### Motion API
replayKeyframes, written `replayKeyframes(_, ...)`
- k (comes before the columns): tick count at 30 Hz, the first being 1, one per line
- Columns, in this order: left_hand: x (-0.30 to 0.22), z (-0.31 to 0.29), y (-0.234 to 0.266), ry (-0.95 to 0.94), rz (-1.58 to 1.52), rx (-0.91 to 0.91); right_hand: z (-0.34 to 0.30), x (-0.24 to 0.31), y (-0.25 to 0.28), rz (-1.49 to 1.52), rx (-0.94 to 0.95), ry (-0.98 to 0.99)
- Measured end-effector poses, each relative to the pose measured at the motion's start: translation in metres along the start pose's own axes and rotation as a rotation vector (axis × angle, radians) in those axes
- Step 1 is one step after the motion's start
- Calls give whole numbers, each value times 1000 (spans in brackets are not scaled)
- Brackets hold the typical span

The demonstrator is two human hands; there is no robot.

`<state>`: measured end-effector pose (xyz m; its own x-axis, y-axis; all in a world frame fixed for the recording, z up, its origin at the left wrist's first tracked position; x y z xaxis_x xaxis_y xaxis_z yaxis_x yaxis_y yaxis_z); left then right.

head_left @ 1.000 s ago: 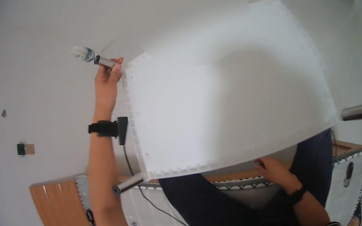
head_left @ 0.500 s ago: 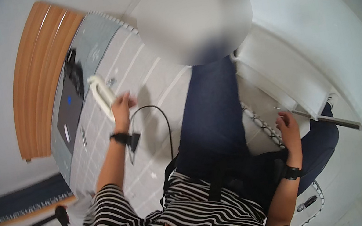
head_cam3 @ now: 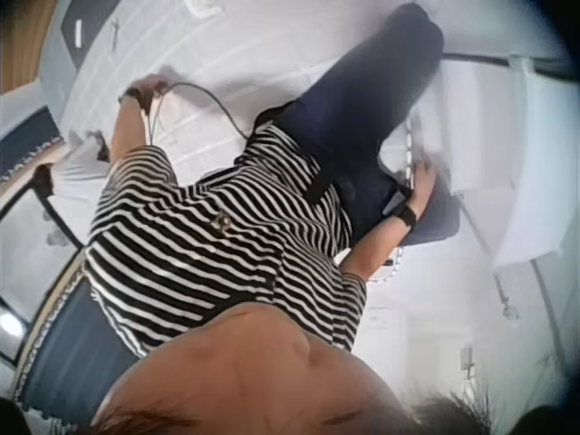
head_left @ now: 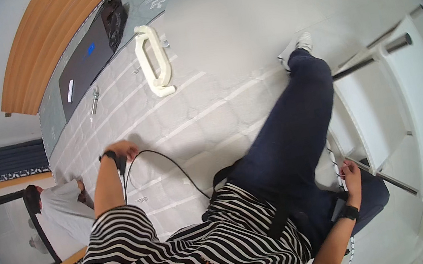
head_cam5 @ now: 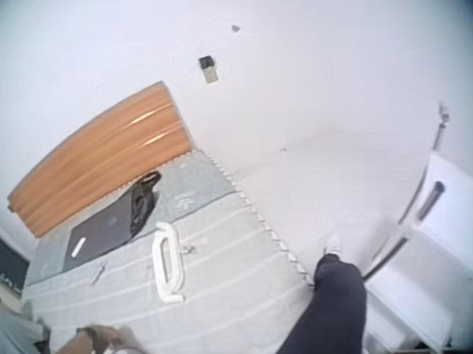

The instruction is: Assemble a three-tier rolling storage cart by connecting metal tubes, shelves, and wheels.

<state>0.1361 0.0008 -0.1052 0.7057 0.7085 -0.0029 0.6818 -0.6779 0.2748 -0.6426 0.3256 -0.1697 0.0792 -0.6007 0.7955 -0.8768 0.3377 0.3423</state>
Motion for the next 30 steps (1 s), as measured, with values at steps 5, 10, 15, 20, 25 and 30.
replayKeyframes(5, -37, 91, 131, -103, 173, -749, -28, 7, 19, -73, -195, -60)
replayKeyframes(10, 16, 134, 310, 96, 1194, -1358, 0, 25, -23, -304, -178, -50)
replayKeyframes(15, -38, 215, 245, 22, 1340, -943, -27, 49, -8, -582, -358, -57)
replayKeyframes(20, -35, 170, 284, -169, 827, -1166, -15, 37, -29, -639, -361, 1)
replayKeyframes(25, -93, 81, 158, -590, -109, -1024, -40, 81, -10, -254, -386, -40)
replayKeyframes(30, -220, -69, -54, -1242, -876, -226, -59, 179, -18, -143, -452, 282)
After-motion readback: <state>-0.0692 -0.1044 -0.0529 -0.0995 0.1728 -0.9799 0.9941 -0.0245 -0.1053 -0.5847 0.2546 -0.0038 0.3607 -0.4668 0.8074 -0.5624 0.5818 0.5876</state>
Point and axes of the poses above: each hand's wrist, its own z-axis towards the middle knuckle, its own y-axis out of the back of the hand, x = y × z, the point moved 2 cm from there along z, towards the middle knuckle, and after that the axes turned 6 degrees about y, right-handed, at the moved point
